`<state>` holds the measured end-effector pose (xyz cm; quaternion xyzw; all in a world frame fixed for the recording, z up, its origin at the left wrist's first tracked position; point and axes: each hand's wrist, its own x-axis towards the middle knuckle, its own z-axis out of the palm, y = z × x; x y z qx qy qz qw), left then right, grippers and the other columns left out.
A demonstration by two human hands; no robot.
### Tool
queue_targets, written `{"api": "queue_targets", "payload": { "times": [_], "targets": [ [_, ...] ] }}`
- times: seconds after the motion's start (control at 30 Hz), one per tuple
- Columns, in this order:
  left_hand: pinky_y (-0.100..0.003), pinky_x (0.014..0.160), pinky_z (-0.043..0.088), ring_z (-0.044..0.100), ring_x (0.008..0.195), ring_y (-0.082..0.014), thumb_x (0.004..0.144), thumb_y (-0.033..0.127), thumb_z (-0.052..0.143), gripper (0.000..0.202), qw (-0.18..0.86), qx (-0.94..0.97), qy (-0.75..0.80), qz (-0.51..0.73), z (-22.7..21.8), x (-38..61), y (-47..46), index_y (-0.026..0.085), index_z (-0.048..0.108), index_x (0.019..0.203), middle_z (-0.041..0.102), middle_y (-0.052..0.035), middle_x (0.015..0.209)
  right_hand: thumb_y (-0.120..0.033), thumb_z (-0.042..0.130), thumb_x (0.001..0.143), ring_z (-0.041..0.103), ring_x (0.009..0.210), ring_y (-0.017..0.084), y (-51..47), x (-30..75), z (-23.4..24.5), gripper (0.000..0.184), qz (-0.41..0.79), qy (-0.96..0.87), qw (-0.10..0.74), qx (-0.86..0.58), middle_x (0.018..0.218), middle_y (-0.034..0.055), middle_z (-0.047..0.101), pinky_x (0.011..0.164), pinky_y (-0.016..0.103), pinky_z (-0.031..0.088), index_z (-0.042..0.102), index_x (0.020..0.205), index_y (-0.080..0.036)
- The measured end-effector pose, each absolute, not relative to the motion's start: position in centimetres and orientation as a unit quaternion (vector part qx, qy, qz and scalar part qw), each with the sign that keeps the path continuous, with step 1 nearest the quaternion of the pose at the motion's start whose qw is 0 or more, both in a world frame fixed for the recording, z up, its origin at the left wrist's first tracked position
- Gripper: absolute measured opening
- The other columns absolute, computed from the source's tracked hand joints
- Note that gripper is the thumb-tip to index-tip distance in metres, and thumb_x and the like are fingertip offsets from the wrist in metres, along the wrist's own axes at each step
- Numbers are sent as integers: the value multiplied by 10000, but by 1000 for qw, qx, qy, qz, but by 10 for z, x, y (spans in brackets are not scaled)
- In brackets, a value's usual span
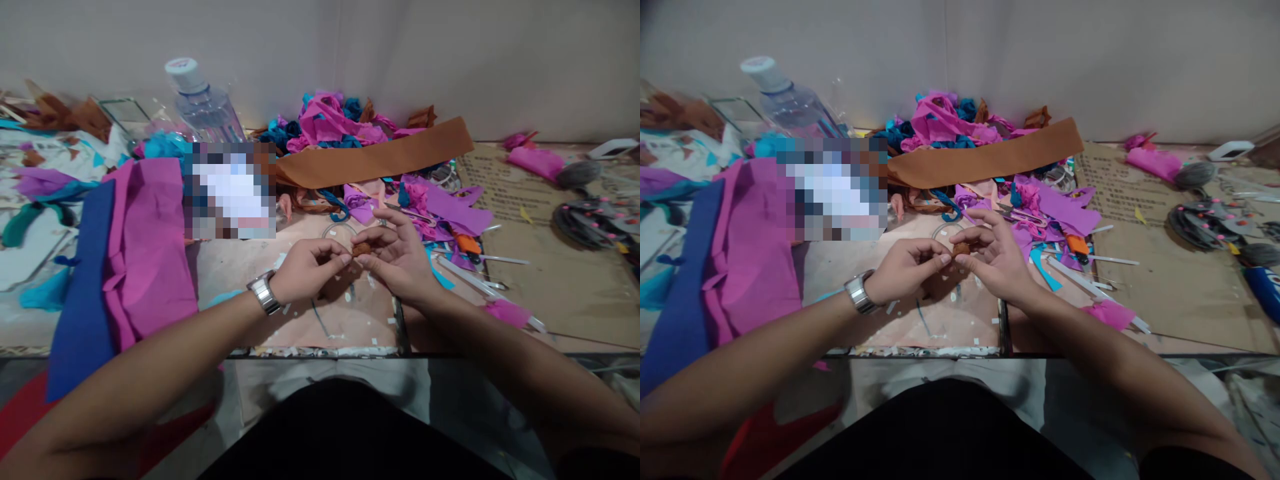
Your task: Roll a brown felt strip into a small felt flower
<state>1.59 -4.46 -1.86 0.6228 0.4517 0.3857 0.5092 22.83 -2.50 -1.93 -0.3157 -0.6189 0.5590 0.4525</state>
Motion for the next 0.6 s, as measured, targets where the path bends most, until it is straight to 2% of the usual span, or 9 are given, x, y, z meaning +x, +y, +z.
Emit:
{"api": "queue_targets", "payload": {
  "times": [0.17,0.37,0.5,0.6],
  "targets": [
    [-262,682,551,688,698,-146,891,440,767,297,602,553,423,391,-18,18,-42,143,764,879,791,-72,824,-323,835,896,720,1055,210,-26,227,-18,652,559,-622,453,-308,1170,22,725,890,389,629,448,1415,-396],
    [-238,623,519,652,630,-115,849,392,803,251,616,504,449,406,-14,17,-40,148,749,870,787,-52,784,-388,841,870,634,1234,233,-23,230,-20,586,478,-643,501,-328,1312,51,637,1092,441,545,519,1360,-366],
    [-242,621,521,679,665,-124,853,391,799,240,629,455,452,440,-16,16,-38,163,730,865,792,-49,823,-420,825,878,624,1014,211,-17,236,-20,323,420,-637,541,-354,1140,46,609,983,409,550,650,1125,-308],
    [-238,612,518,678,656,-115,845,374,810,228,652,405,443,463,-20,15,-36,170,720,890,798,-47,855,-384,835,876,605,953,195,-18,234,-20,201,472,-629,519,-336,1011,34,603,898,365,531,686,932,-260]
  ]
}}
